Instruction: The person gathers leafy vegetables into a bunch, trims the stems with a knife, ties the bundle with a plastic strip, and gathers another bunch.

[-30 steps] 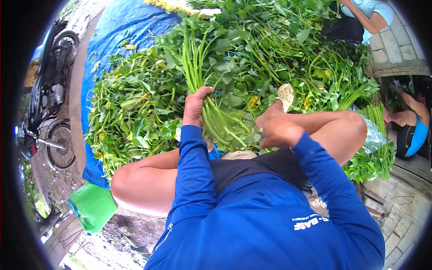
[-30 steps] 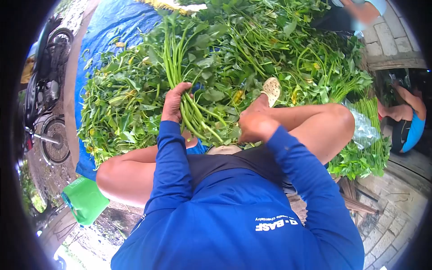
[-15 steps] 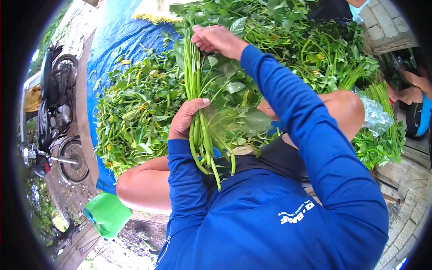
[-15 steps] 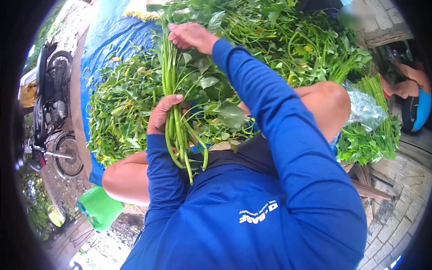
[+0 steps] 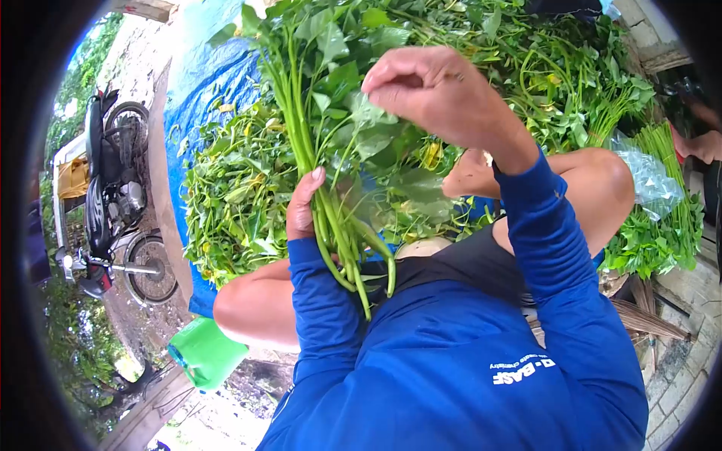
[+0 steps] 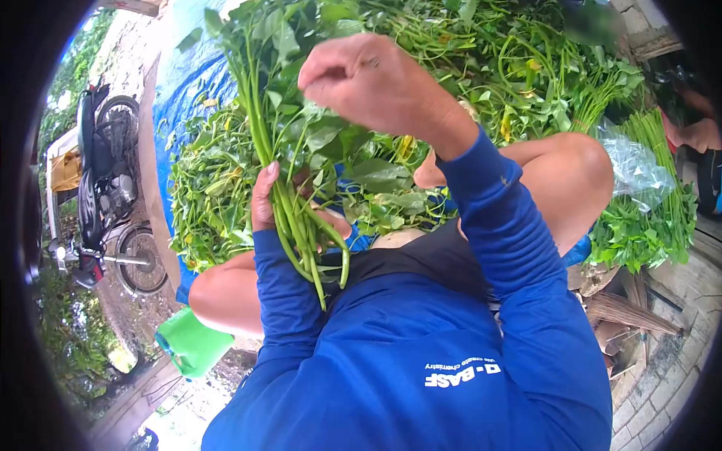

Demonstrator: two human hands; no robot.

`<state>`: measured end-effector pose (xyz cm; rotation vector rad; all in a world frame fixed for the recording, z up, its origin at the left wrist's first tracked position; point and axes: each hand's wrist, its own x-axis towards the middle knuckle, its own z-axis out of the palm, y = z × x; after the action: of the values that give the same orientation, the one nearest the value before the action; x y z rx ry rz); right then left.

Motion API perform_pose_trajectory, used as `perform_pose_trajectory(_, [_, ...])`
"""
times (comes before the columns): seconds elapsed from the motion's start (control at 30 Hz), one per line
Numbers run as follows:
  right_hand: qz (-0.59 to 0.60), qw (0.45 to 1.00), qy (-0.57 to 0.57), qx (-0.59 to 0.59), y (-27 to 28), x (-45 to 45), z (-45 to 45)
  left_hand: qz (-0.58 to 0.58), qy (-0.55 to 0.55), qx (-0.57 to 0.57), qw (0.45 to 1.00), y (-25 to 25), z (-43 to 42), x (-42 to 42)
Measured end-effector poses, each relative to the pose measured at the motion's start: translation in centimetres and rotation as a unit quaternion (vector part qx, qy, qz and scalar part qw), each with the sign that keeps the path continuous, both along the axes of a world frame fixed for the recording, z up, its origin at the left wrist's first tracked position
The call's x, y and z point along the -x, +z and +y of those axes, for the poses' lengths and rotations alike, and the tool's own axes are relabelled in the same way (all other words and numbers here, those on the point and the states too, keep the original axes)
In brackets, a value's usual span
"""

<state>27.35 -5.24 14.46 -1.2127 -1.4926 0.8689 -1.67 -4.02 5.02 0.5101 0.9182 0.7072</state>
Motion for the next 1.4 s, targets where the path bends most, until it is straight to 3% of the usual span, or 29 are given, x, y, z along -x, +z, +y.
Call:
perform_pose_trajectory(0.13, [-0.057,0.993,0.020,-0.103,-2.0,3.1,-0.4,-0.052,-0.011,0.058,0.997,0.4,0.1,-0.3])
perform_pose_trajectory(0.27, [-0.113,0.990,0.012,-0.084,-4.1,5.2,-1.0,-0.163,-0.059,0.065,0.983,-1.9,1.0,0.6])
perform_pose_trajectory(0.37, [-0.130,0.990,0.005,-0.058,-5.7,6.4,-2.0,-0.066,0.017,0.027,0.997,0.3,0.4,-1.9])
perform_pose_trajectory(0.43, [-0.127,0.991,0.016,0.028,-5.5,7.2,-4.3,-0.039,0.040,0.031,0.998,-0.4,0.6,-1.4])
perform_pose_trajectory(0.53, [-0.087,0.937,0.117,0.317,-4.8,7.4,-7.3,-0.021,0.048,0.025,0.998,-2.0,1.9,0.1])
perform_pose_trajectory(0.67, [0.084,0.940,0.060,0.324,-9.6,8.3,-10.0,-0.002,0.079,-0.005,0.997,-2.2,2.9,1.0])
perform_pose_trajectory(0.77, [0.155,0.865,0.079,0.470,-9.1,7.6,-8.5,-0.012,0.103,-0.020,0.994,-2.8,3.3,1.1])
perform_pose_trajectory(0.8, [0.194,0.840,0.077,0.501,-9.6,7.3,-8.3,0.045,0.119,-0.024,0.992,-1.6,2.9,0.6])
perform_pose_trajectory(0.83, [0.282,0.802,0.056,0.523,-10.3,7.3,-8.2,0.034,0.105,-0.017,0.994,-1.4,2.8,0.4])
perform_pose_trajectory(0.93, [0.365,0.739,0.050,0.564,-11.5,6.8,-7.1,-0.005,0.087,-0.058,0.995,-2.0,3.0,0.7])
perform_pose_trajectory(1.03, [0.210,0.827,0.027,0.520,-12.0,6.8,-5.6,0.015,0.111,-0.071,0.991,-2.1,3.0,0.6])
perform_pose_trajectory(1.07, [0.086,0.866,0.096,0.483,-12.0,7.0,-5.2,0.022,0.132,-0.064,0.989,-2.4,3.2,0.6])
perform_pose_trajectory(1.13, [-0.163,0.880,0.232,0.382,-11.3,7.5,-4.6,0.041,0.162,-0.059,0.984,-2.4,3.6,0.7])
perform_pose_trajectory(1.17, [-0.151,0.846,0.350,0.373,-14.1,7.0,-5.3,0.028,0.172,-0.065,0.983,-3.1,4.3,1.5])
perform_pose_trajectory(1.2, [-0.297,0.774,0.406,0.385,-12.3,7.8,-5.5,0.040,0.216,-0.059,0.974,-3.1,5.0,1.6])
perform_pose_trajectory(1.27, [-0.326,0.664,0.567,0.362,-16.9,6.3,-5.0,0.017,0.211,-0.044,0.976,-2.4,5.8,2.3])
perform_pose_trajectory(1.33, [-0.392,0.713,0.362,0.455,-15.2,1.7,-1.5,0.016,0.233,-0.026,0.972,-2.7,6.1,2.2])
perform_pose_trajectory(1.4, [-0.302,0.838,0.101,0.443,-23.6,-4.0,2.1,0.005,0.217,-0.012,0.976,-3.1,6.0,1.7])
